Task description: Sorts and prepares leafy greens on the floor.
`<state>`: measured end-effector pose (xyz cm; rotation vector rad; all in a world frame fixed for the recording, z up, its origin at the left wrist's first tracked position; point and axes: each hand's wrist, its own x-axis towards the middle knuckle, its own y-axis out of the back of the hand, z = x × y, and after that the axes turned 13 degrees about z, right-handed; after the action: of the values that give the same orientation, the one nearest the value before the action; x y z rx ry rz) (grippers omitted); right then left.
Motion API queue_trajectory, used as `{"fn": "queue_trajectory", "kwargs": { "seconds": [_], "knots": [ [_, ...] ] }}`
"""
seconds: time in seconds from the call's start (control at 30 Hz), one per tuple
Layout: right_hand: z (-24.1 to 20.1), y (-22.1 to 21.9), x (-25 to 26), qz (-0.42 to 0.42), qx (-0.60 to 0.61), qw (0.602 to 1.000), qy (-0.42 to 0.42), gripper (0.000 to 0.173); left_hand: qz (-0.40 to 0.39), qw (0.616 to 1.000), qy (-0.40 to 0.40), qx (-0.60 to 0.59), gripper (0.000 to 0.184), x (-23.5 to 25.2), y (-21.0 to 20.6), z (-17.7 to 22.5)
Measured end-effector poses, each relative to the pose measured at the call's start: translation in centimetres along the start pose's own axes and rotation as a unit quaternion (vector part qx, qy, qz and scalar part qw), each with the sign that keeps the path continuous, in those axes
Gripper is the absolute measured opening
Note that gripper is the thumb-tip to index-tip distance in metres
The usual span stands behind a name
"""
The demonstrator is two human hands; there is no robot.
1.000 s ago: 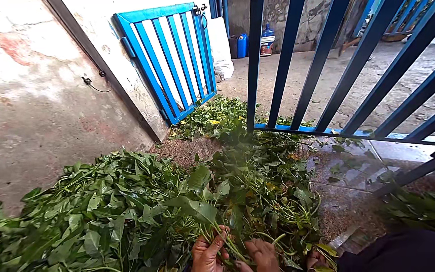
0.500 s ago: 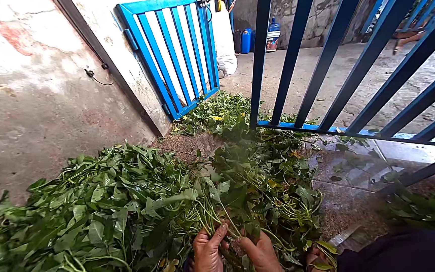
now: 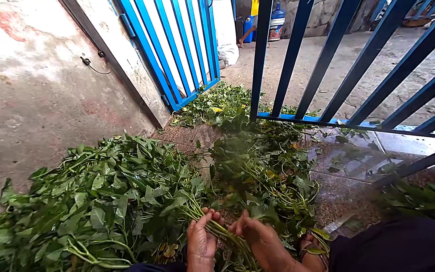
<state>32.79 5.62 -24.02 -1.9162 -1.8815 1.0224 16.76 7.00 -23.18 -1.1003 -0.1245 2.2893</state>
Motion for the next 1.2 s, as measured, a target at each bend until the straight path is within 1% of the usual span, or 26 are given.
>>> {"fn": "queue_trajectory", "kwargs": {
  "seconds": [0.03, 0.1, 0.13, 0.2, 0.27, 0.3, 0.33, 0.4, 0.43, 0.5, 0.53, 0.6, 0.7, 0.77, 0.83, 0.9, 0.93, 0.97, 1.03, 1.07, 1.1, 1.17, 1.2],
  "knots": [
    [-0.3, 0.3, 0.1, -0.014, 0.007, 1.000, -0.008, 0.033, 0.006, 1.000, 0.010, -0.006, 0.011, 0.0, 0.0, 0.3],
    [-0.9, 1.2, 0.1, -0.033, 0.009, 0.999, -0.025, 0.035, 0.017, 1.000, 0.006, -0.020, 0.022, 0.0, -0.1, 1.0],
    [-1.4, 1.8, -0.1, -0.029, 0.004, 0.999, -0.032, 0.034, 0.028, 0.999, -0.010, -0.026, 0.023, 0.0, -0.1, 1.5],
    [-2.4, 3.6, -0.7, 0.021, -0.054, 0.997, -0.053, 0.027, 0.050, 0.997, -0.057, -0.028, 0.022, 0.0, 0.2, 2.3],
    [-3.3, 5.6, -1.0, 0.095, -0.157, 0.980, -0.077, 0.014, 0.058, 0.994, -0.090, -0.021, 0.017, 0.0, 0.4, 2.9],
    [-3.6, 6.3, -1.0, 0.118, -0.205, 0.968, -0.089, 0.016, 0.059, 0.993, -0.099, -0.017, 0.015, -0.3, 0.3, 3.0],
    [-3.8, 6.7, -1.0, 0.123, -0.243, 0.958, -0.086, 0.017, 0.055, 0.993, -0.104, -0.011, 0.014, -0.6, 0.0, 2.9],
    [-3.4, 6.1, -0.6, 0.088, -0.299, 0.950, -0.033, 0.019, 0.042, 0.993, -0.107, 0.001, 0.015, -1.0, -0.6, 2.4],
    [-3.2, 5.4, -0.5, 0.049, -0.326, 0.944, -0.001, 0.022, 0.035, 0.994, -0.104, 0.007, 0.016, -1.1, -0.9, 2.0],
    [-2.6, 3.9, 0.4, -0.072, -0.381, 0.921, 0.044, 0.030, 0.023, 0.995, -0.097, 0.019, 0.016, -1.6, -1.5, 1.1],
    [-2.2, 3.5, 1.0, -0.125, -0.410, 0.902, 0.051, 0.033, 0.021, 0.995, -0.097, 0.021, 0.016, -1.8, -1.9, 0.8],
    [-1.9, 3.0, 2.0, -0.202, -0.455, 0.867, 0.021, 0.036, 0.025, 0.992, -0.119, 0.027, 0.013, -1.8, -2.0, 0.6],
    [-3.9, 3.9, 2.2, -0.306, -0.466, 0.826, -0.083, 0.038, 0.043, 0.989, -0.144, -0.002, 0.009, -0.7, -0.9, 2.1],
    [-5.4, 5.7, 2.2, -0.328, -0.452, 0.817, -0.144, 0.037, 0.076, 0.985, -0.151, -0.028, 0.013, -0.3, -0.1, 3.2],
    [-6.4, 7.3, 2.5, -0.331, -0.454, 0.812, -0.158, 0.032, 0.094, 0.982, -0.159, -0.045, 0.015, -0.1, 0.3, 3.6],
    [-7.4, 7.6, 2.7, -0.346, -0.491, 0.785, -0.152, 0.032, 0.090, 0.982, -0.159, -0.053, 0.018, -0.3, 0.3, 3.5],
    [-7.8, 7.3, 2.6, -0.355, -0.528, 0.759, -0.140, 0.032, 0.086, 0.982, -0.161, -0.057, 0.019, -0.3, 0.4, 3.4],
    [-8.2, 6.8, 2.6, -0.364, -0.579, 0.720, -0.117, 0.031, 0.084, 0.981, -0.164, -0.062, 0.020, -0.4, 0.5, 3.5],
    [-8.2, 6.3, 2.5, -0.363, -0.685, 0.629, -0.058, 0.026, 0.090, 0.977, -0.181, -0.074, 0.021, -0.5, 0.6, 3.9],
    [-8.0, 6.2, 2.4, -0.358, -0.719, 0.595, -0.037, 0.024, 0.092, 0.974, -0.193, -0.078, 0.021, -0.5, 0.6, 4.2],
    [-7.9, 6.3, 2.2, -0.355, -0.730, 0.584, -0.025, 0.026, 0.092, 0.971, -0.206, -0.076, 0.021, -0.6, 0.7, 4.3],
    [-8.0, 6.1, 1.7, -0.365, -0.713, 0.597, -0.027, 0.036, 0.088, 0.969, -0.220, -0.066, 0.020, -1.1, 0.4, 4.4],
    [-7.9, 5.9, 1.5, -0.375, -0.711, 0.595, -0.031, 0.038, 0.084, 0.969, -0.223, -0.059, 0.019, -1.3, 0.3, 4.4]
  ]
}}
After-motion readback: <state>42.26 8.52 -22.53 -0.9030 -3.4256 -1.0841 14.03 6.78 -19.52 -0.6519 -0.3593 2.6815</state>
